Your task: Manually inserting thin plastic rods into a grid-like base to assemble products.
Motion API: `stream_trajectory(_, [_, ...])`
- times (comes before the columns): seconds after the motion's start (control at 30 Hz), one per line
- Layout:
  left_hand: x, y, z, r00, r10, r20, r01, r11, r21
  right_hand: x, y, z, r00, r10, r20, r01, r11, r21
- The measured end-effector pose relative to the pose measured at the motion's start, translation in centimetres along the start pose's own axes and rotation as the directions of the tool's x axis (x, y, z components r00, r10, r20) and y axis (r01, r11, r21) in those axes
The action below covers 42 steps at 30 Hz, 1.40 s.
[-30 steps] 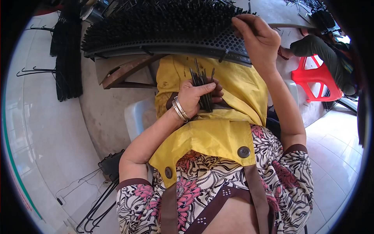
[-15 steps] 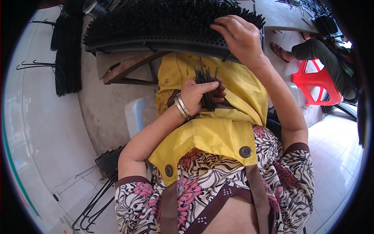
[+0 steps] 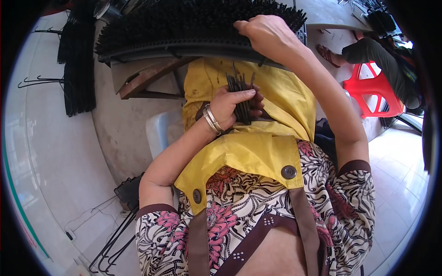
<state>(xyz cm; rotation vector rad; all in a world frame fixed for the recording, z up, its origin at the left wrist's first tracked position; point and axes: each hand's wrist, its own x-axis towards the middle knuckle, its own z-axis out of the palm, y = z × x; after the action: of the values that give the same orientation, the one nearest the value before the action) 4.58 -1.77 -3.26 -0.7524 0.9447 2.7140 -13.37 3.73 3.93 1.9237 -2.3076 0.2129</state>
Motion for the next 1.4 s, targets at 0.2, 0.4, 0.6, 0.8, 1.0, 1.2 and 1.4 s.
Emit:
stream_trajectory(0.2, [0.1,0.1,-0.1,1.0,0.013,-0.003,-0.013,1.0,0.0,-2.0,-0.2,0.5,0.967,0.156,-0.199,-0.109,0.968,0.225])
stream_trajectory(0.4, [0.1,0.1,0.2,0.998,0.036,0.054,-0.036,0.999,0.003,-7.4,-3.2,2.2,0.947,0.285,0.149,-0.281,0.508,0.814])
stream_trajectory(0.6, [0.1,-0.3,0.2,0.996,0.089,0.024,-0.087,0.994,-0.061,-6.9,-1.0,-0.1,0.832,0.554,0.037,-0.278,0.359,0.891])
stream_trajectory(0.8, [0.2,-0.2,0.1,0.998,0.05,0.033,-0.048,0.998,-0.048,-4.4,0.1,-0.1,0.635,0.605,-0.48,-0.1,0.681,0.726])
stream_trajectory(1.0, [0.2,-0.1,0.3,0.998,0.044,0.04,-0.041,0.998,-0.056,-3.0,0.8,1.3,0.694,0.248,-0.676,0.07,0.911,0.406])
stream_trajectory(1.2, [0.3,0.0,-0.1,0.997,0.021,0.077,-0.017,0.998,-0.057,-2.3,-0.3,0.9,0.95,0.131,-0.282,-0.093,0.985,0.143])
stream_trajectory(1.4, [0.0,0.2,-0.2,0.989,-0.003,0.149,0.01,0.999,-0.05,-5.9,-3.1,1.8,0.93,0.365,-0.046,-0.237,0.691,0.683])
